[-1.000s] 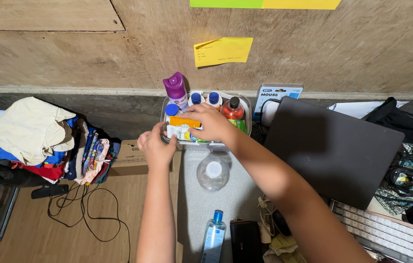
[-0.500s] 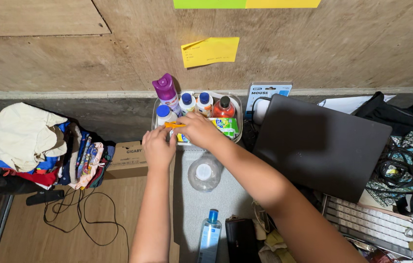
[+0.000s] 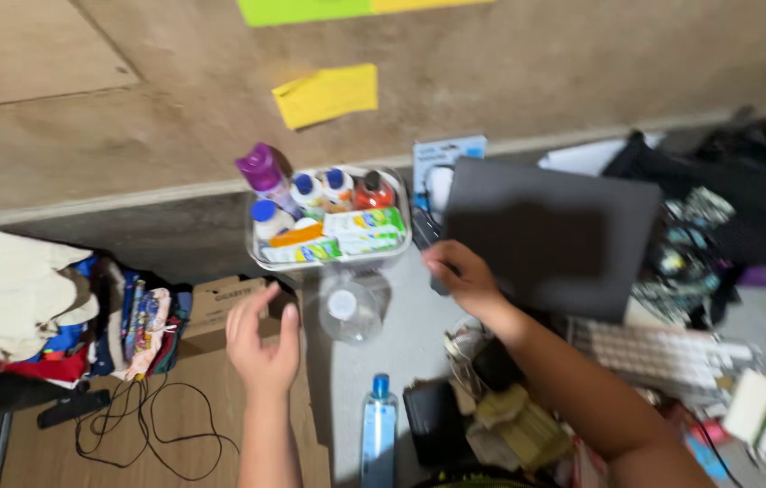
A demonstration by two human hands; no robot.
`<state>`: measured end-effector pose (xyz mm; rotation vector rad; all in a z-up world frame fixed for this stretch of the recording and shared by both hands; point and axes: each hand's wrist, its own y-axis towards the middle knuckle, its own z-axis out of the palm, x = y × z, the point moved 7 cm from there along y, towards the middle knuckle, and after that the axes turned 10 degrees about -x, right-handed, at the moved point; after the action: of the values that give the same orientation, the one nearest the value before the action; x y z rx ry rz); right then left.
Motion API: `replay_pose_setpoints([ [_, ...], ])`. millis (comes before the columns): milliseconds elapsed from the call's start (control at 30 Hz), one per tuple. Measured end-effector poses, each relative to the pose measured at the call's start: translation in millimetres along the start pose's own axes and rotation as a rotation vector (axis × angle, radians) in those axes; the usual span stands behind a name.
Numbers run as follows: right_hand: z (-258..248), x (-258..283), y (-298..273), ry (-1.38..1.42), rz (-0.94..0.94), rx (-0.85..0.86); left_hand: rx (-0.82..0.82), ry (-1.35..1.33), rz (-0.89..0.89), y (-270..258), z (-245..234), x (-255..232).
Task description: The person sorts and organizes various items on a desk, including health and hygiene products, medicine packets, a laptop, and electronics, by picking them up, repositioning them, and grouping them in a storage bin.
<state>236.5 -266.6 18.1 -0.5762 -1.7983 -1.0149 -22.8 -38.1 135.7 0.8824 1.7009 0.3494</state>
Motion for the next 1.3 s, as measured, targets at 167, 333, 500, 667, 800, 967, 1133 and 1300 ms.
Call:
replay_pose_setpoints([
  [167, -103, -21, -136, -0.057, 0.144, -0.118, 0.335, -0.251, 0.163, -90, 30, -57],
  [333, -118, 42, -208, -0.495, 0.095, -0.197, 0.768, -0.229, 0.060, -211, 97, -41],
  [500, -119, 77, -238, -0.693, 0.078, -0.020, 0.766, -0.132, 0.120, -249, 124, -50],
  [667, -137, 79, -275, -0.759, 0.034, 0.032, 0.881, 0.229, 0.051, -261, 152, -49],
  [800, -156, 72, -314, -0.881, 0.076, 0.100, 0.818, 0.333, 0.063, -281, 152, -61],
  [967, -161, 56, -347, -1.016, 0.135, 0.328, 0.779, 0.205, 0.220, -302, 143, -107],
  [1133, -180, 47, -364, -0.962, 0.165, 0.102, 0.857, 0.136, 0.371, -331, 145, -143],
  [1300, -225, 30, -370, -1.080, 0.208, -0.042, 0.738, 0.256, 0.461, -337, 153, -137],
])
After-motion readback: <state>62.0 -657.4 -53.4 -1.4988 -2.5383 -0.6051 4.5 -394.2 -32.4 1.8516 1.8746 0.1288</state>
